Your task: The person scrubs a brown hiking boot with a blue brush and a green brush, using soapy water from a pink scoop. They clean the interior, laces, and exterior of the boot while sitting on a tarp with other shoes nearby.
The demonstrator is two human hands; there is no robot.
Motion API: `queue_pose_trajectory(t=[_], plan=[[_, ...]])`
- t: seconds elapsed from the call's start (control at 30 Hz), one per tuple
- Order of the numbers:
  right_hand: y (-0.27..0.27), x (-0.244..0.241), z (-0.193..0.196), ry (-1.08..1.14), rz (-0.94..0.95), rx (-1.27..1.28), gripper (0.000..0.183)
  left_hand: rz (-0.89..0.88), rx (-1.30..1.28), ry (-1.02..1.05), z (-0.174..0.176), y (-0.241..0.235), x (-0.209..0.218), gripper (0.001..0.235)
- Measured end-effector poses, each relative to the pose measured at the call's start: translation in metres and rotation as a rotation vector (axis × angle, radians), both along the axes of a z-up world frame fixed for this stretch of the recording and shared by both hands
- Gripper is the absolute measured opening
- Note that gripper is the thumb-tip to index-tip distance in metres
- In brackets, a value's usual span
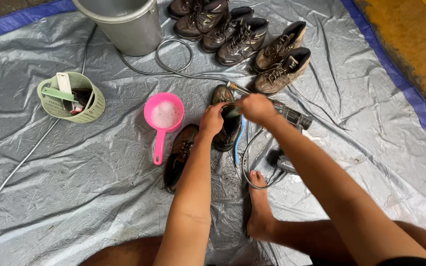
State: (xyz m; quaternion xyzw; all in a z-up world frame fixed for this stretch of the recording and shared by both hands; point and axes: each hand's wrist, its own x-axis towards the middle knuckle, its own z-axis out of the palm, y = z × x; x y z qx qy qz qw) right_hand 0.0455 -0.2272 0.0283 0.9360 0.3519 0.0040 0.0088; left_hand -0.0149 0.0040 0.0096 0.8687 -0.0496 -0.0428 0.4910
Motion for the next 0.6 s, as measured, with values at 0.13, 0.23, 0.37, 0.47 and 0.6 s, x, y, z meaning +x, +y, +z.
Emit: queue_pose_trajectory(t=[0.13,0.23,0.37,0.47,0.6], plan=[[0.017,-0.008,0.012,-0.125,-0.020,-0.064,0.016,0.000,0.046,0.033,0.023,0.002,0.001,0.046],[-0.002,0.002,0.038,-0.128,0.002,-0.009,0.017,0.008,0.051,0.009,0.009,0.003,-0.008,0.044],[-0.009,-0.009,0.049,-0.158,0.117,-0.022,0.014,0.038,0.054,-0.018,-0.006,-0.002,0.000,0.044],[0.028,-0.033,0.024,-0.093,0.183,-0.040,0.018,0.007,0.080,-0.061,-0.028,0.000,0.007,0.045],[0.037,-0.024,0.033,-0.336,0.230,0.099,0.013,-0.019,0.099,-0.105,0.007,0.003,0.001,0.045]])
